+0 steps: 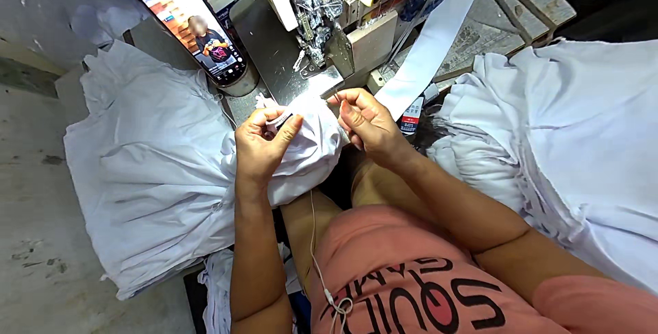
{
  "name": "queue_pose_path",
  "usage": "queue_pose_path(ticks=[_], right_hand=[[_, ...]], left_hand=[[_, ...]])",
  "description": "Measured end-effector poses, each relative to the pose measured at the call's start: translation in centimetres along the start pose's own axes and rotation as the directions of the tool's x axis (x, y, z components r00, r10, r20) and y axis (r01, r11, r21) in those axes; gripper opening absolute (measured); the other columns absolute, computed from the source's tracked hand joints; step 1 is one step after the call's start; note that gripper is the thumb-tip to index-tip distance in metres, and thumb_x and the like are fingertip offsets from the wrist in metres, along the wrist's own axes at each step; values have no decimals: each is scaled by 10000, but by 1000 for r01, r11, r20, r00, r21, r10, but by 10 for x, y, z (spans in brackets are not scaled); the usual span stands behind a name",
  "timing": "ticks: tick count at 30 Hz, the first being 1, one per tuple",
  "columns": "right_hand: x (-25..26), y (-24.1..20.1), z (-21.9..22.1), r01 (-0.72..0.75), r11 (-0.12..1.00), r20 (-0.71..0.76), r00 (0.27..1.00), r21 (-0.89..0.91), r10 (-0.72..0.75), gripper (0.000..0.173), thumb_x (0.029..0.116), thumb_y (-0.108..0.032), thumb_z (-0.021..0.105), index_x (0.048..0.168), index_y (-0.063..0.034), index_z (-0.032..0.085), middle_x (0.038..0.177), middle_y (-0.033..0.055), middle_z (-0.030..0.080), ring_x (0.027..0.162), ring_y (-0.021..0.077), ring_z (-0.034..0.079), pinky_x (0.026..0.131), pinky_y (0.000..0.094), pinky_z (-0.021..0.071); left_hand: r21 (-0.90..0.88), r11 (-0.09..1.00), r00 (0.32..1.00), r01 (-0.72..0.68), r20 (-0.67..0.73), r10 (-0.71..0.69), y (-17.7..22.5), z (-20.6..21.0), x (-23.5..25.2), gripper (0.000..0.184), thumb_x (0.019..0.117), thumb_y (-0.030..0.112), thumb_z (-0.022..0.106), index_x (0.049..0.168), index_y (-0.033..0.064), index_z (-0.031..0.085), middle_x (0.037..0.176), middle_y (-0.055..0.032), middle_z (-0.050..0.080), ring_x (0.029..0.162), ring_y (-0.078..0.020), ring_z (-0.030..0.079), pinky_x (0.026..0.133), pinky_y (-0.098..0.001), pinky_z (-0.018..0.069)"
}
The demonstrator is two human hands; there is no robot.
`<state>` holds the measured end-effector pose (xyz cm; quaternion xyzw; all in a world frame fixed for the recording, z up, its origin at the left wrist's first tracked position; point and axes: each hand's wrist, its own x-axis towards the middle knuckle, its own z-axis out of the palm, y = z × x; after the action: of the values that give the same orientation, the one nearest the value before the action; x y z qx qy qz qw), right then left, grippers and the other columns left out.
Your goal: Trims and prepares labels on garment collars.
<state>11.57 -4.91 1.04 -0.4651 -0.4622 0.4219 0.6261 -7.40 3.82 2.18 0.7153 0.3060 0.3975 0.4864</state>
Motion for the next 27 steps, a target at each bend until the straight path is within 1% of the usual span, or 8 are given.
queue_pose_path(ticks=[2,5,7,10,18,21,24,27], right_hand=[[6,3,-7,78,986,22,997,-147,-76,264,1062,-169,506,1223,32,564,818,-61,586,643,-59,504,598,124,448],[14,5,-17,168,936,127,983,-310,-134,270,1054,-189,541,1196,29,615,897,-8,646,743,-35,566,706,155,496],[17,5,-22,216,891,204,968,-399,-144,278,1053,-218,551,1179,8,655,954,36,690,813,16,624,758,216,531],[22,6,-24,305,817,292,940,-489,-176,306,1050,-246,551,1172,-6,696,1023,90,722,899,111,676,801,322,553],[28,-4,-22,410,699,396,897,-586,-194,314,1031,-290,564,1156,-60,735,977,89,740,861,181,703,723,402,545],[28,-3,-22,429,694,409,888,-578,-209,297,1035,-270,556,1136,-61,742,972,88,742,867,179,706,725,395,541],[27,-2,-22,439,692,397,888,-573,-234,271,1041,-240,549,1090,-70,755,937,72,743,851,161,706,703,379,535],[26,0,-22,423,704,349,901,-571,-258,264,1036,-236,563,1112,-65,748,960,75,747,848,155,707,714,376,546]], left_hand=[[120,993,1000,11,-19,-9,0,1,3,128,892,94,762,1002,49,716,904,85,682,758,61,611,695,-117,521],[176,983,999,49,15,-52,2,1,3,54,917,81,737,962,51,730,785,109,676,669,97,577,634,-93,485],[121,988,993,93,57,-101,6,0,2,39,953,68,692,963,84,727,768,123,674,650,91,589,617,-95,497],[-15,992,988,122,97,-121,6,-1,4,116,971,34,635,965,106,726,810,132,707,713,65,642,683,-130,546],[-108,991,972,79,229,-53,0,-9,9,181,966,24,592,1012,112,742,970,114,743,852,50,670,777,-156,559],[-108,992,968,70,246,-42,-1,-9,10,177,960,19,598,995,119,740,924,125,738,810,57,662,742,-149,552],[-89,995,965,53,262,-28,-1,-10,11,167,962,20,600,987,109,739,965,119,735,859,53,666,786,-155,558],[-90,994,965,58,261,-33,-1,-10,10,169,970,30,596,1006,107,743,954,118,738,835,56,664,763,-147,555]])
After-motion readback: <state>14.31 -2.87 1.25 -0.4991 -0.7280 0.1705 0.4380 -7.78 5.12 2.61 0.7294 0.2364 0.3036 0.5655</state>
